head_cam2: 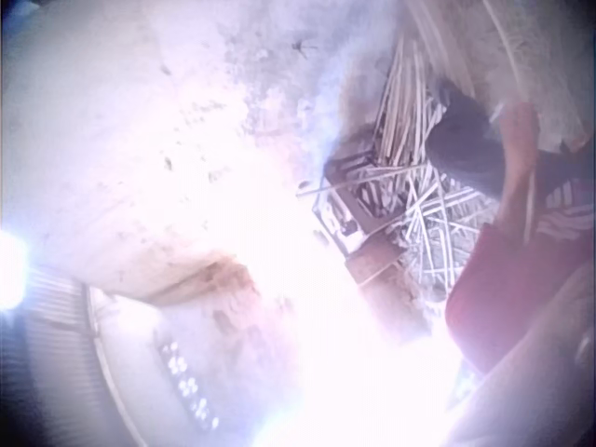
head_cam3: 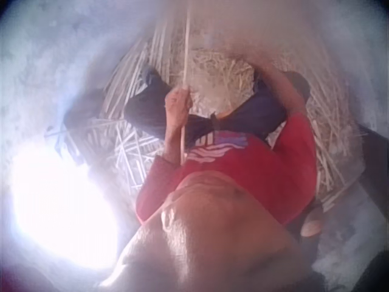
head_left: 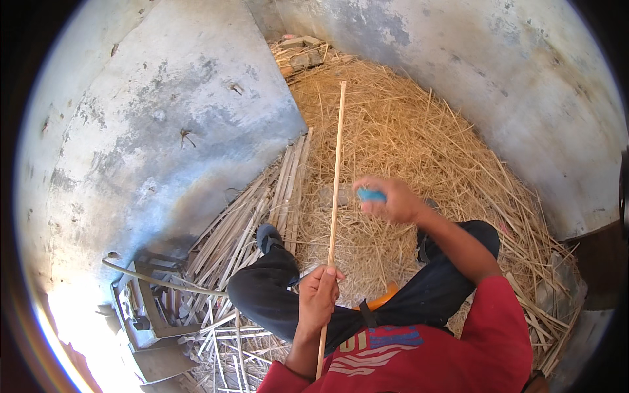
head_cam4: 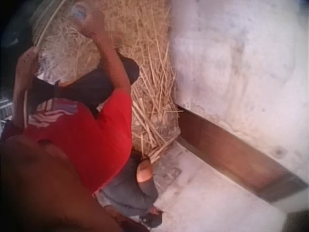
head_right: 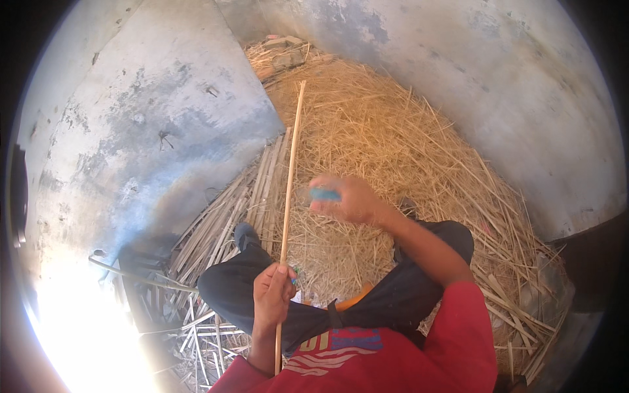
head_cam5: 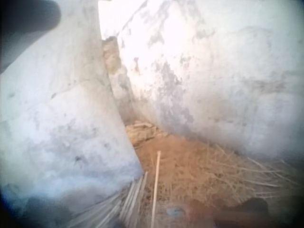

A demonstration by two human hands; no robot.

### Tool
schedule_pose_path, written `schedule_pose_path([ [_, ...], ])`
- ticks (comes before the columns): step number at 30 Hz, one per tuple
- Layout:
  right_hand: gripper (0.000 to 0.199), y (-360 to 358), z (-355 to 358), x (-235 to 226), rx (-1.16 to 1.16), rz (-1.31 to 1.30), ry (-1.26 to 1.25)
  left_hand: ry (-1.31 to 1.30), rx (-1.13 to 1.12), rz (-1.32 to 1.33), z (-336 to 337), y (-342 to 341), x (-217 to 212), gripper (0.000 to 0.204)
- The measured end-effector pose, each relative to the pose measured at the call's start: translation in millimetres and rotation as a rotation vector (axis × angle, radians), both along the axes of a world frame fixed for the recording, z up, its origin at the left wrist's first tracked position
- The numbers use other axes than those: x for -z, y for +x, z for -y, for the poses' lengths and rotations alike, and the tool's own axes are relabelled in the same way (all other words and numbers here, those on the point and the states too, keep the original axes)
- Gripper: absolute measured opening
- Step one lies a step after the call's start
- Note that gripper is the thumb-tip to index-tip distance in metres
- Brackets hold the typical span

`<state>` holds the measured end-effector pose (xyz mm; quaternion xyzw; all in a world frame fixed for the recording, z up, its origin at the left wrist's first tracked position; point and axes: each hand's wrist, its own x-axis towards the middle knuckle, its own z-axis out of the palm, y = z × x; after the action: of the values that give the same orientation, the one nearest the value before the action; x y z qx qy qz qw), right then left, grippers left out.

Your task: The person sits on a straw-covered floor and uses a blue utility knife to shave thin strips off a long bamboo stick. They hold the stick with their left hand and scrape the blade along its length with their right hand, repeating the motion to smooth the surface.

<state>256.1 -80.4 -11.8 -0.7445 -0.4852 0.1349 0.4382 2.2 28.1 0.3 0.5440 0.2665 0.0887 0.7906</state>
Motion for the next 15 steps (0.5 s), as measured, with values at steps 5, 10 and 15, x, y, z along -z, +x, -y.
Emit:
schedule_pose_path([
  [5, 0.056, -51, -12, 0, -0.116, 0.468, 0.073, 0.042, -0.03, 0.051, -4, 14, -12, 0.024],
  [10, 0.054, -45, -14, 3, 0.028, 0.616, 0.11, 0.191, -0.028, -0.035, 2, 14, -18, 0.023],
  [15, 0.057, -50, -13, 9, 0.044, 0.606, 0.168, 0.366, -0.012, -0.04, 6, 16, -16, 0.021],
])
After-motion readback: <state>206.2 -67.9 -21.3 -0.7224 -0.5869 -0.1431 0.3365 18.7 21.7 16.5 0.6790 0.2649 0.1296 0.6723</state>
